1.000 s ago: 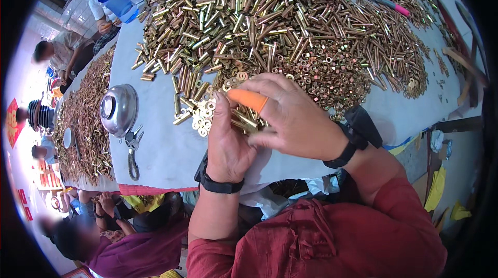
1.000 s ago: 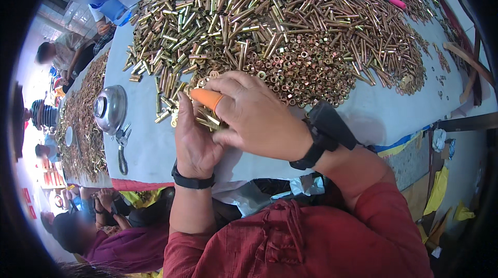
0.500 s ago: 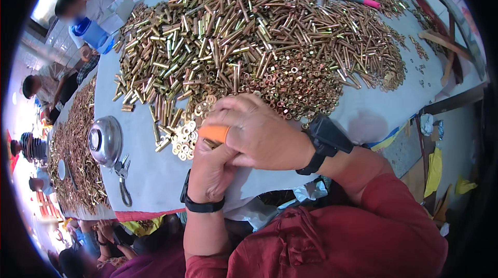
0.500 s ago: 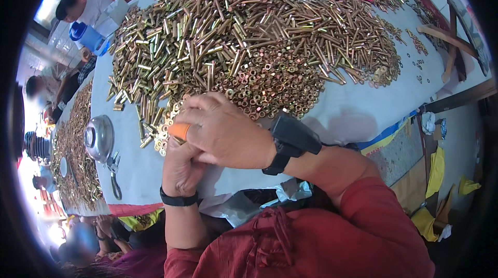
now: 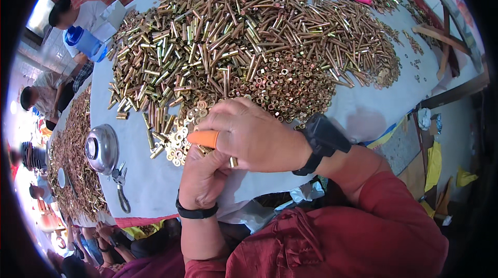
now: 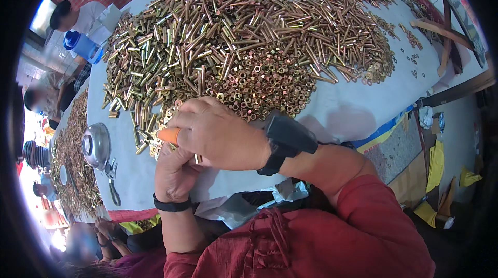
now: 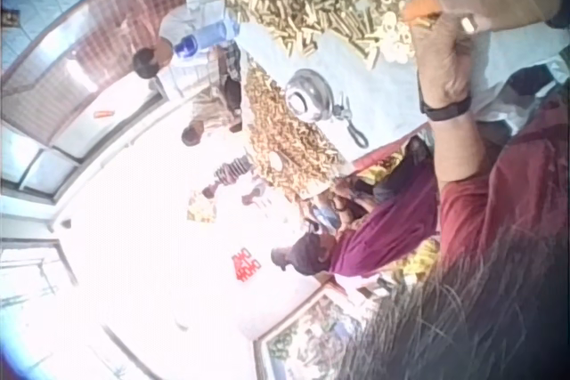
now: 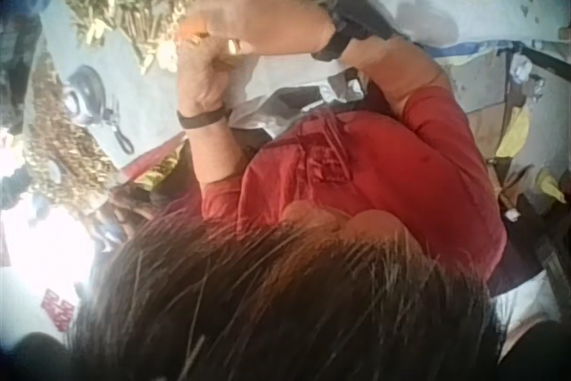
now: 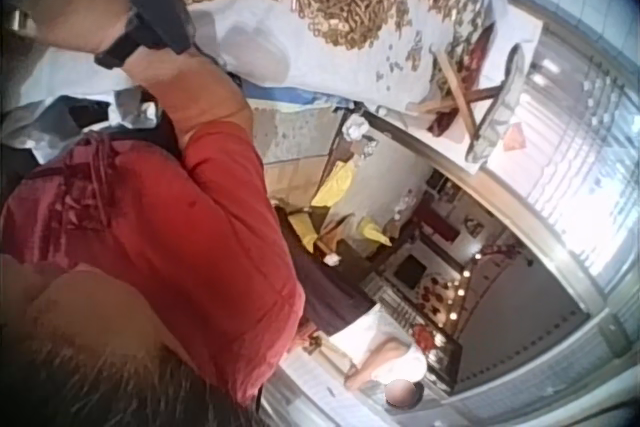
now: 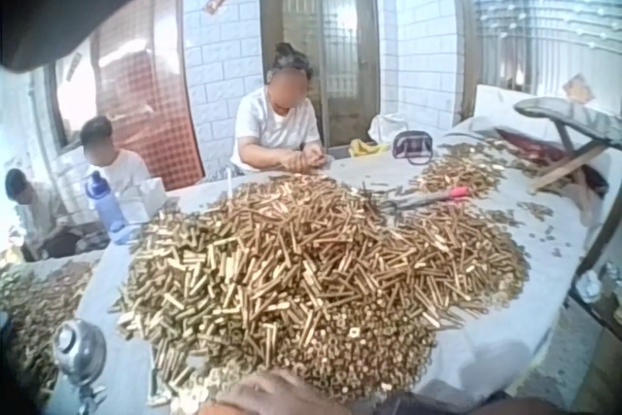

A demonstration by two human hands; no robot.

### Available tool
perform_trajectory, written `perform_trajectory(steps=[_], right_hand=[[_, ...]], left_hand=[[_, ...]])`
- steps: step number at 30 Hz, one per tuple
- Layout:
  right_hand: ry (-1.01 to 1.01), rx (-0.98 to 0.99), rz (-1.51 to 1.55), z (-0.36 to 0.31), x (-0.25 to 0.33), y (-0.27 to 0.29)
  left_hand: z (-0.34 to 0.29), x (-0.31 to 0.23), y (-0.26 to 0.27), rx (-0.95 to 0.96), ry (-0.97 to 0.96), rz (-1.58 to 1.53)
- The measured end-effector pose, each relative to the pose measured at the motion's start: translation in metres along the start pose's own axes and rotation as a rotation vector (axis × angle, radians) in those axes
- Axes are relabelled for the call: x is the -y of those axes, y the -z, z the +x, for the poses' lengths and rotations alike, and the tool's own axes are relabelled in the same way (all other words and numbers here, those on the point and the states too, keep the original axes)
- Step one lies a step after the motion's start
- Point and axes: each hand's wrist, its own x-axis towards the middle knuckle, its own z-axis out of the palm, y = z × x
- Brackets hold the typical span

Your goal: The person sorts and assembles small brass washers, metal casings, and small pins by hand on a work table.

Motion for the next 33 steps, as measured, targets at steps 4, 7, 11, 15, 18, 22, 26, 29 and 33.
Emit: perform_trajectory(steps=[4, 7, 11, 15, 18, 22, 26, 29, 33], right_hand=[[-0.095, 0.003, -0.012, 0.003, -0.019, 0.024], [-0.35, -0.121, -0.29, 0.0, -0.056, 0.031], [-0.289, -0.182, -0.55, -0.009, -0.074, 0.033], [-0.339, -0.102, -0.545, -0.007, -0.068, 0.031], [-0.349, -0.11, -0.556, -0.008, -0.068, 0.032], [-0.342, -0.14, -0.577, -0.011, -0.068, 0.029], [-0.344, -0.08, -0.504, -0.01, -0.063, 0.034], [-0.369, -0.096, -0.453, -0.011, -0.064, 0.034], [-0.411, -0.182, -0.343, -0.009, -0.068, 0.034]], left_hand=[[0.002, -0.007, 0.008, -0.018, -0.108, -0.126], [-0.001, -0.013, 0.012, -0.032, -0.101, -0.126], [0.003, -0.011, -0.001, -0.143, -0.155, -0.072], [0.002, -0.011, 0.002, -0.162, -0.168, -0.057], [0.001, -0.012, 0.001, -0.12, -0.137, -0.018], [0.0, -0.012, 0.002, -0.091, -0.115, -0.069], [0.0, -0.011, 0.009, -0.05, -0.103, -0.088], [0.002, -0.009, 0.013, -0.007, -0.103, -0.135], [0.003, -0.009, 0.011, -0.049, -0.087, -0.168]])
